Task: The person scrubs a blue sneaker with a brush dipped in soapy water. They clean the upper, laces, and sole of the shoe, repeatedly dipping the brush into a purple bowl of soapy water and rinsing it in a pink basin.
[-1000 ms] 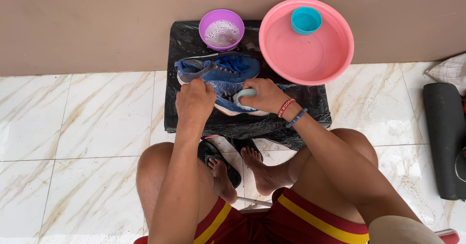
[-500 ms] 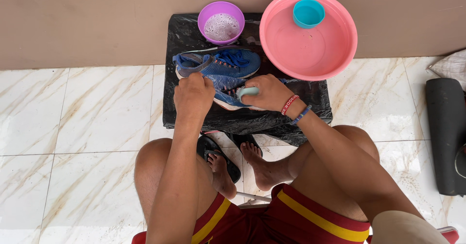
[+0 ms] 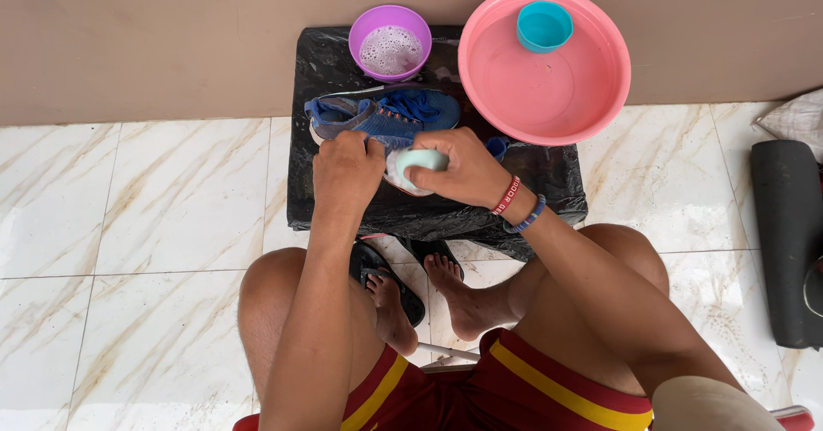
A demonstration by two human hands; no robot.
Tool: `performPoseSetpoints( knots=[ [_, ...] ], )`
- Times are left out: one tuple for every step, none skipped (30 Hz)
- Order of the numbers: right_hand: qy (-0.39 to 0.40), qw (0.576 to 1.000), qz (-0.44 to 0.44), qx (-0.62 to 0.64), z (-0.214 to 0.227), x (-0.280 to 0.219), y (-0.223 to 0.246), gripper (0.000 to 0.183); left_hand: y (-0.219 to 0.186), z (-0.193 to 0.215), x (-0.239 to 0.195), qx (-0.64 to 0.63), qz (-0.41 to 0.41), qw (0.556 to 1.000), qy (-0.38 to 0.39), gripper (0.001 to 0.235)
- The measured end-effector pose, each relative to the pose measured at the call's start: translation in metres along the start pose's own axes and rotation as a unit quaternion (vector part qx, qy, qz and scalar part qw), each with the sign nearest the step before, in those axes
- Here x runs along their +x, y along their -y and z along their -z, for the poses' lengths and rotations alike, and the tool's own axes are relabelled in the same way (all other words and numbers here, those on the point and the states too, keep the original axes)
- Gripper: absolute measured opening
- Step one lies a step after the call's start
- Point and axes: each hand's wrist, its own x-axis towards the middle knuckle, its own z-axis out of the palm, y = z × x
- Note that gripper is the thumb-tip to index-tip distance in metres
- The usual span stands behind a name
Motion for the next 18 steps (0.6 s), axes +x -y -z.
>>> performPoseSetpoints(
  knots=[
    [0.001,1.000,-0.002,0.001,-0.001,0.001,-0.010,0.017,-0.002,0.003,-0.001,0.000,0.002,1.000,0.002,0.029],
    [0.000,1.000,0.002,-0.005,-0.001,0.002,-0.019,0.017,-0.005,0.007,-0.002,-0.009,-0.013,1.000,-0.001,0.029],
    [-0.001,1.000,0.006,-0.009,-0.003,0.002,-0.029,0.017,-0.006,0.010,-0.005,-0.018,-0.026,0.999,-0.005,0.030],
    [0.001,1.000,0.004,-0.007,-0.005,-0.001,-0.024,0.017,-0.004,0.009,-0.009,-0.017,-0.023,1.000,-0.003,0.030],
    [-0.003,0.999,0.002,-0.034,-0.002,0.001,-0.018,0.022,-0.003,0.009,-0.007,-0.015,-0.019,1.000,0.001,0.030],
    [-0.006,0.998,0.000,-0.061,0.001,0.003,-0.012,0.027,-0.003,0.009,-0.005,-0.013,-0.015,1.000,0.004,0.030],
    [-0.007,0.998,0.002,-0.060,0.000,0.004,-0.009,0.027,-0.004,0.011,-0.005,-0.012,-0.016,1.000,0.003,0.030],
    [-0.013,0.999,0.014,-0.039,-0.001,0.004,-0.006,0.023,-0.005,0.012,-0.005,-0.019,-0.011,1.000,0.010,0.031],
    [-0.020,0.999,0.023,-0.019,-0.001,0.002,-0.003,0.019,-0.007,0.012,-0.006,-0.027,-0.006,0.999,0.020,0.033],
    [-0.020,0.999,0.023,-0.020,0.000,0.001,-0.004,0.019,-0.009,0.012,-0.006,-0.028,-0.006,0.999,0.020,0.033],
    [-0.017,1.000,0.021,-0.006,-0.001,0.000,-0.006,0.018,-0.010,0.013,-0.007,-0.035,-0.009,0.999,0.020,0.033],
    [-0.014,1.000,0.020,0.008,-0.002,-0.002,-0.007,0.018,-0.012,0.013,-0.008,-0.041,-0.011,0.999,0.019,0.033],
    [-0.013,1.000,0.018,0.009,-0.003,-0.002,-0.020,0.018,-0.010,0.013,-0.007,-0.041,-0.009,0.999,0.021,0.033],
    [-0.009,1.000,0.003,0.003,-0.004,-0.003,-0.033,0.017,-0.009,0.012,-0.007,-0.042,-0.012,0.999,0.020,0.033],
    [-0.005,1.000,-0.011,-0.005,-0.003,-0.002,-0.046,0.017,-0.008,0.011,-0.004,-0.043,-0.018,0.999,0.016,0.032],
    [-0.006,1.000,-0.011,-0.006,-0.002,-0.005,-0.049,0.017,-0.009,0.012,-0.006,-0.044,-0.019,0.999,0.016,0.032],
    [0.002,0.999,-0.024,-0.033,0.000,-0.006,-0.052,0.020,-0.009,0.013,-0.007,-0.037,-0.014,0.999,0.025,0.033],
    [0.010,0.997,-0.038,-0.059,0.001,-0.007,-0.055,0.024,-0.009,0.015,-0.007,-0.030,-0.008,0.999,0.034,0.034]
  ],
)
